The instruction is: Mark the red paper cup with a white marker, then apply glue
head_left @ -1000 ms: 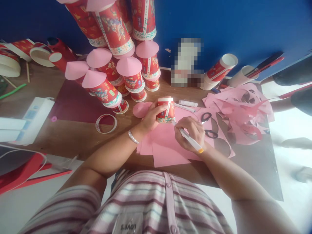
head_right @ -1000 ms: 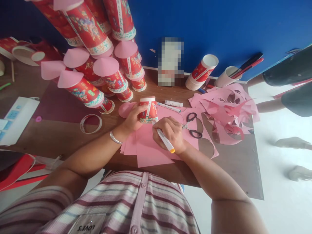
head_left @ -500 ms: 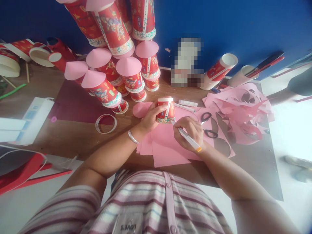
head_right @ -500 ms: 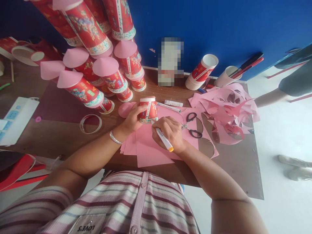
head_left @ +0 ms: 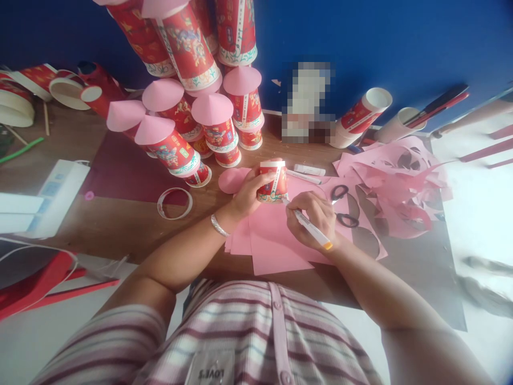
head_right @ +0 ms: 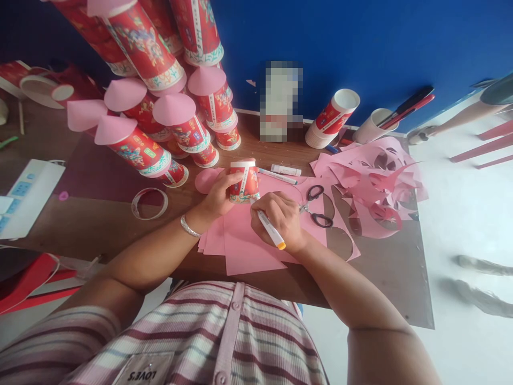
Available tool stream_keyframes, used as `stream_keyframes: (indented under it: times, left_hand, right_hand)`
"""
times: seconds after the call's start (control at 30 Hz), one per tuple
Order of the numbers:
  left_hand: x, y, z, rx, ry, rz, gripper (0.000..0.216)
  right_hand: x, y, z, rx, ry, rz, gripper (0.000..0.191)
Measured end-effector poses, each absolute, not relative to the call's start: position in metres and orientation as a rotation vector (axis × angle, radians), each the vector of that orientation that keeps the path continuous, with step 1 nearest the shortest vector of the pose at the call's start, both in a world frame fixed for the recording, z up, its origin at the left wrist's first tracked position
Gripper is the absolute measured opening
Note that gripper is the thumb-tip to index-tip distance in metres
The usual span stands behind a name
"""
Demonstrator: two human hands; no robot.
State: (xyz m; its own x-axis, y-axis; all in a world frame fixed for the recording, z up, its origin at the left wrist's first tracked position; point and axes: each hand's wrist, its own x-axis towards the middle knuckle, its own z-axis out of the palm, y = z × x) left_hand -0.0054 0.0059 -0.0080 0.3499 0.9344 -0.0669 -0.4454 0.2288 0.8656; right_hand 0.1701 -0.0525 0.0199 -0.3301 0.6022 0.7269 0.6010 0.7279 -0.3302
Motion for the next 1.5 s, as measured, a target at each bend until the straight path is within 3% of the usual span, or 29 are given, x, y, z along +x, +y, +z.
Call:
stream_keyframes:
  times: [0.43,0.73,1.5]
  left_hand:
    - [-0.0019,0.0072,-0.0093,0.828,0.681,1.048,0.035]
    - [-0.0022,0.0068,-0.0104,0.827,0.656,1.056,0.027]
    - [-0.0034,0.0035,-0.0095,0.778,0.684,0.993,0.035]
  right_hand:
    - [0.1684,-0.0527,0.0188,-0.893,-2.001,0.033,0.024]
    - [0.1691,-0.0525,0.0185,-0.87,-1.985,0.044,0.024]
    - [0.1647,-0.0552,0.0212,-0.676,-2.002,0.192,0.031]
